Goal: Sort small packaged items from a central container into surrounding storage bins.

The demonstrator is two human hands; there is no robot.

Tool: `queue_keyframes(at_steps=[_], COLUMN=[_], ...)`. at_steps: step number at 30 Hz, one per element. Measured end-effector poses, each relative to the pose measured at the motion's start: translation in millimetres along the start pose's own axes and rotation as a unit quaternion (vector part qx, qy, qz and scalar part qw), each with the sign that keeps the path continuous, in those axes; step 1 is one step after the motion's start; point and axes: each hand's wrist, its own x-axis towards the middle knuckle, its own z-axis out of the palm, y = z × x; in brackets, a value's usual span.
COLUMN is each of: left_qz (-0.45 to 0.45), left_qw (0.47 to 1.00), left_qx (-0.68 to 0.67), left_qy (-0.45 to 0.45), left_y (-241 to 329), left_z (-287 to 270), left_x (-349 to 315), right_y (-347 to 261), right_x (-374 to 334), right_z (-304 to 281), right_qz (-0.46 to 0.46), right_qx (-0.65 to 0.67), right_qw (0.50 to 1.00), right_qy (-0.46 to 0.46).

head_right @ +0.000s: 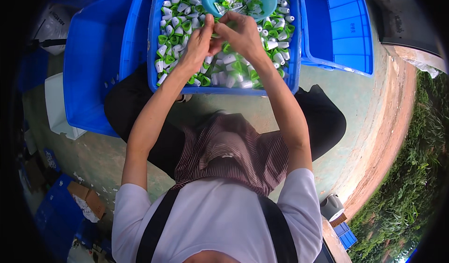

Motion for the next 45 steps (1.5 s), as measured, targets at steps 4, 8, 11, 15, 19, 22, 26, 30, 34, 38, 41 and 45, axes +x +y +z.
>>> queue_keyframes(at_steps=[4,8,11,15,19,22,26,30,34,38,41,45], left_qz=[0.001,0.015,0.001,-0.136,-0.172,-0.144,-0.132,-0.145,-0.146,-0.155,-0.148,-0.148], left_qw=[0.997,0.993,0.986,0.948,0.943,0.961,0.969,0.971,0.97,0.968,0.969,0.968], left_qx=[-0.064,-0.114,-0.166,-0.287,-0.282,-0.228,-0.194,-0.175,-0.157,-0.162,-0.159,-0.176], left_qy=[0.044,0.014,-0.033,0.019,-0.051,-0.066,-0.076,-0.074,-0.111,-0.113,-0.122,-0.101], left_y=[1,-1,-11,-24,-30,-27,-27,-32,-31,-29,-29,-34], left_z=[-17,-15,-23,-32,-24,-17,-7,-2,7,8,7,10], left_x=[16,20,19,29,29,22,17,15,13,11,10,12], right_y=[2,24,21,40,88,97,95,100,103,93,103,114], right_x=[27,44,45,42,19,14,6,-8,-12,-12,-3,-3], right_z=[31,14,-7,-70,-122,-122,-112,-99,-99,-97,-109,-126], right_qz=[0.065,0.099,0.047,-0.201,-0.069,-0.109,-0.162,-0.128,-0.148,-0.124,-0.072,-0.076], right_qx=[0.128,0.264,0.098,-0.421,-0.575,-0.527,-0.512,-0.521,-0.526,-0.545,-0.557,-0.506], right_qw=[0.987,0.954,0.989,0.848,0.808,0.84,0.837,0.835,0.823,0.817,0.816,0.841], right_qy=[0.066,0.104,0.103,0.253,0.106,0.07,0.102,0.123,0.155,0.142,0.134,0.176])
